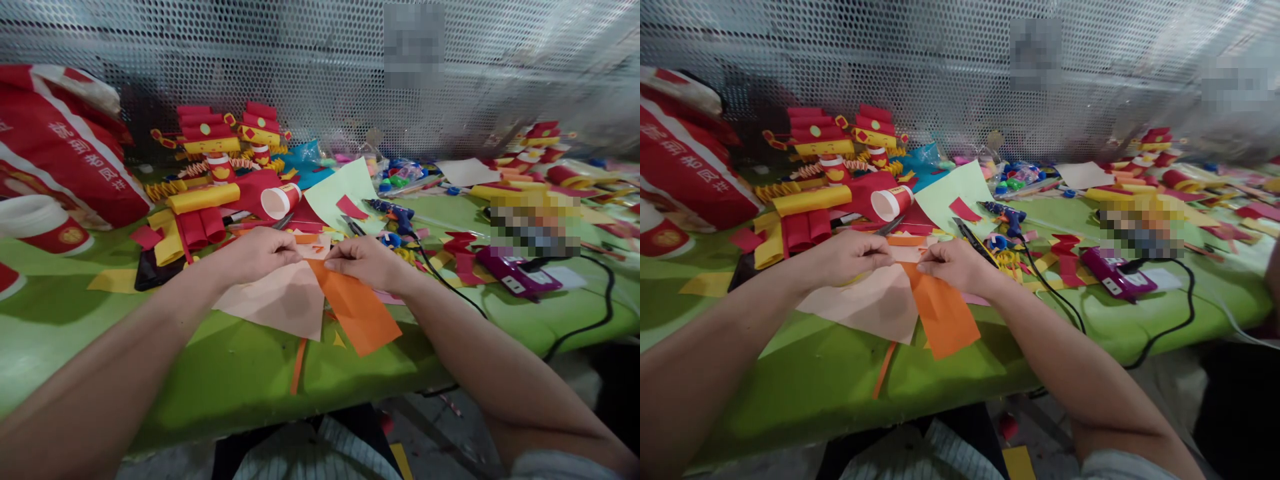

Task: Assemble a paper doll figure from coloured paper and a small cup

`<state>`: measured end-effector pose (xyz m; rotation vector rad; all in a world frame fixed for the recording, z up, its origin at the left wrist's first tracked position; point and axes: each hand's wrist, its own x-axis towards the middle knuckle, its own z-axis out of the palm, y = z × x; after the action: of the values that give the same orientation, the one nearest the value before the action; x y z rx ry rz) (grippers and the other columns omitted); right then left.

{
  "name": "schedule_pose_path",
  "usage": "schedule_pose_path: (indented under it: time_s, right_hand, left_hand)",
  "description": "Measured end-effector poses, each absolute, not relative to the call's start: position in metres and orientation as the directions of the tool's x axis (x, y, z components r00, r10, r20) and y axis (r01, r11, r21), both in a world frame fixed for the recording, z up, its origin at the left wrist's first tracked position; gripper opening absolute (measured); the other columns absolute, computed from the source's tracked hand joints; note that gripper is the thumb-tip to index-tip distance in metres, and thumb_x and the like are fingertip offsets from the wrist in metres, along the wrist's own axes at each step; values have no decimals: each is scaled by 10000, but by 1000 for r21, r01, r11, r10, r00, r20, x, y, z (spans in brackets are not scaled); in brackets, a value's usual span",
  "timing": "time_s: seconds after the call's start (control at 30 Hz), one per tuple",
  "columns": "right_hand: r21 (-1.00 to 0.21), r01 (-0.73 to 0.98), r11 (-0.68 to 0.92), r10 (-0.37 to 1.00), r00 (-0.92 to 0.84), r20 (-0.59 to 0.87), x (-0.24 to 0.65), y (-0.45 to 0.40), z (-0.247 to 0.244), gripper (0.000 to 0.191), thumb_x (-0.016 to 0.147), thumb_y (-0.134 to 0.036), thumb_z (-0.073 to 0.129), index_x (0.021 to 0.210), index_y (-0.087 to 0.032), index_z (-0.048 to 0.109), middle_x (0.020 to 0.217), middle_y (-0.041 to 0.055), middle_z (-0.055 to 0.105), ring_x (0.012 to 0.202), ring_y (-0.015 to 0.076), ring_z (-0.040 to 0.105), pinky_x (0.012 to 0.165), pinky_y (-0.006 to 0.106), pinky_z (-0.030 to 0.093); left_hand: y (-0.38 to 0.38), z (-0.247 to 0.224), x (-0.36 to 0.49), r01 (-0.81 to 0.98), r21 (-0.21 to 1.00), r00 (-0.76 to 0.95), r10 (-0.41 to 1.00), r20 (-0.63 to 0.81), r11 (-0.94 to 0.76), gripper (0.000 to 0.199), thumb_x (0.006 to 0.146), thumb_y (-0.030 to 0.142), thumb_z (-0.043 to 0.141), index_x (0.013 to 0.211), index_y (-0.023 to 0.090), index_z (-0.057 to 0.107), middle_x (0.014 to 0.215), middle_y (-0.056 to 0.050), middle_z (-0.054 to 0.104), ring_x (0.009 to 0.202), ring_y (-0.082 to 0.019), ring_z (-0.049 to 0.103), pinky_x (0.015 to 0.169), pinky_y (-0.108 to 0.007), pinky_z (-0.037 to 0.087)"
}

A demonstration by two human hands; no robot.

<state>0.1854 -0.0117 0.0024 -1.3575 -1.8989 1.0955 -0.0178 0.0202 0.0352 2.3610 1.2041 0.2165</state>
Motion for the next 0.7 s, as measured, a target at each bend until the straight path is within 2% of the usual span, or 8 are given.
schedule_pose_path:
  time_s: [0.13, 0.3, 0.5, 0.6, 0.7]
  right_hand:
    - [-888, 448, 107, 937, -345, -61, 188, -11, 2, 183, 701, -321, 572, 651, -149, 609, 626, -8, 572, 574, 93, 467, 580, 243, 365]
    - [-910, 414, 15, 934, -331, -135, 189, -10, 4, 216, 696, -355, 589, 633, -149, 606, 583, -29, 524, 543, 74, 427, 562, 228, 337]
    - [-939, 328, -104, 910, -350, -223, 190, -9, 4, 196, 649, -344, 625, 664, -149, 635, 642, -14, 579, 585, 84, 484, 563, 220, 363]
    - [-929, 368, -36, 929, -331, -167, 190, -9, 3, 175, 644, -325, 622, 652, -151, 634, 621, -17, 578, 568, 81, 472, 553, 222, 358]
    - [-896, 436, 88, 945, -321, -64, 187, -10, 2, 160, 665, -304, 599, 640, -149, 627, 609, -15, 583, 552, 78, 453, 546, 225, 344]
  left_hand:
    - [17, 37, -15, 716, 406, 619, 786, 6, -567, 200, 784, 321, 463, 675, 176, 548, 606, 28, 547, 583, -112, 470, 582, -231, 314]
    - [19, 33, -16, 667, 332, 671, 732, 121, -667, 175, 808, 289, 446, 697, 175, 519, 697, 5, 587, 639, -125, 496, 598, -239, 318]
    - [18, 32, -16, 625, 261, 719, 672, 176, -736, 187, 839, 276, 411, 727, 173, 520, 754, -12, 594, 703, -144, 515, 628, -252, 344]
    - [17, 33, -16, 622, 264, 720, 671, 178, -737, 170, 831, 266, 424, 742, 169, 532, 800, -18, 604, 731, -144, 522, 638, -248, 355]
    - [17, 34, -16, 633, 308, 728, 682, 74, -710, 234, 845, 334, 412, 778, 172, 568, 824, -24, 620, 718, -143, 535, 611, -240, 357]
